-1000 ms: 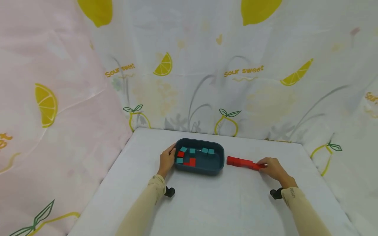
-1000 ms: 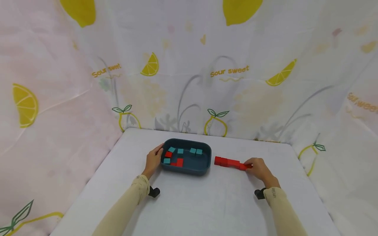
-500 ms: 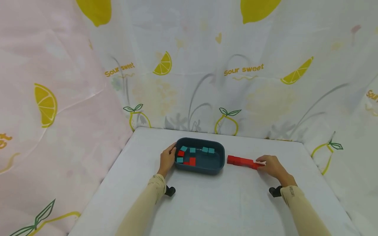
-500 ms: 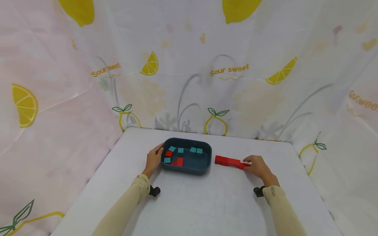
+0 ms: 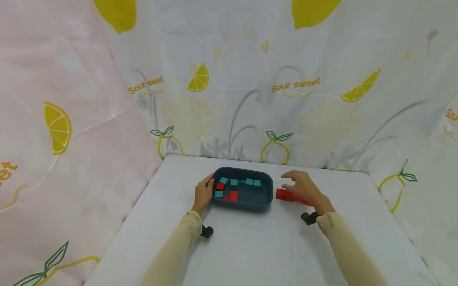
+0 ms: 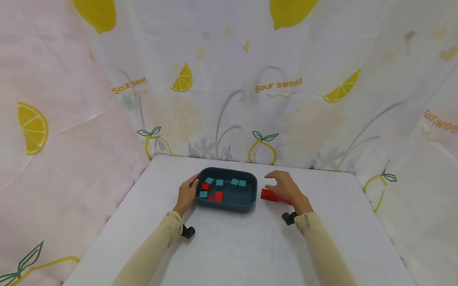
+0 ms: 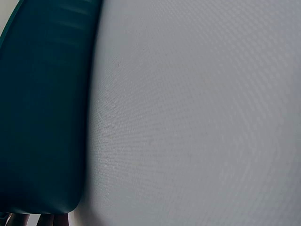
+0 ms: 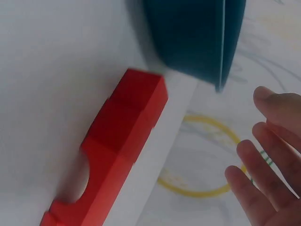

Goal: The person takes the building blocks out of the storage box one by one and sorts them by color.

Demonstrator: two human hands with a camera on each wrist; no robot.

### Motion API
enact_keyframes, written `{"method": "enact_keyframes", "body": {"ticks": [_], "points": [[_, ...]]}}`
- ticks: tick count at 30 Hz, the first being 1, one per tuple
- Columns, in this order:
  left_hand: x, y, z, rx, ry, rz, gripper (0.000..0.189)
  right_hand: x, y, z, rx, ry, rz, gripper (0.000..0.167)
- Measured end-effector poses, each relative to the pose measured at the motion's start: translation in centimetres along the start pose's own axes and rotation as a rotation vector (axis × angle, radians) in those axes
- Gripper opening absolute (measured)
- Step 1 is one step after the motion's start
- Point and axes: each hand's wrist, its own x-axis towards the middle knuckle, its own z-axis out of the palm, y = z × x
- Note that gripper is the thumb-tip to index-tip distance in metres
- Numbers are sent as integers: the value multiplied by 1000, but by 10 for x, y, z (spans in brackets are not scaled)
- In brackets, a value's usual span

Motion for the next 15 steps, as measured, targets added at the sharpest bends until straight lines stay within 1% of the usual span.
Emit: {"method": "enact_keyframes", "body": {"ticks": [5,9,12,15], "points": [[-1,1,-1,0,7,-4,35,21,-32,21,75,-26,-123,38],[-1,2,-2,-5,0,2,35,37,-50,37,84,-33,-215,37],[-2,2,-1,-6,-5,-6,35,47,-60,50,82,-64,-242,34],[-1,3,0,-7,-2,-9,35,54,-70,61,92,-107,-235,34]]}}
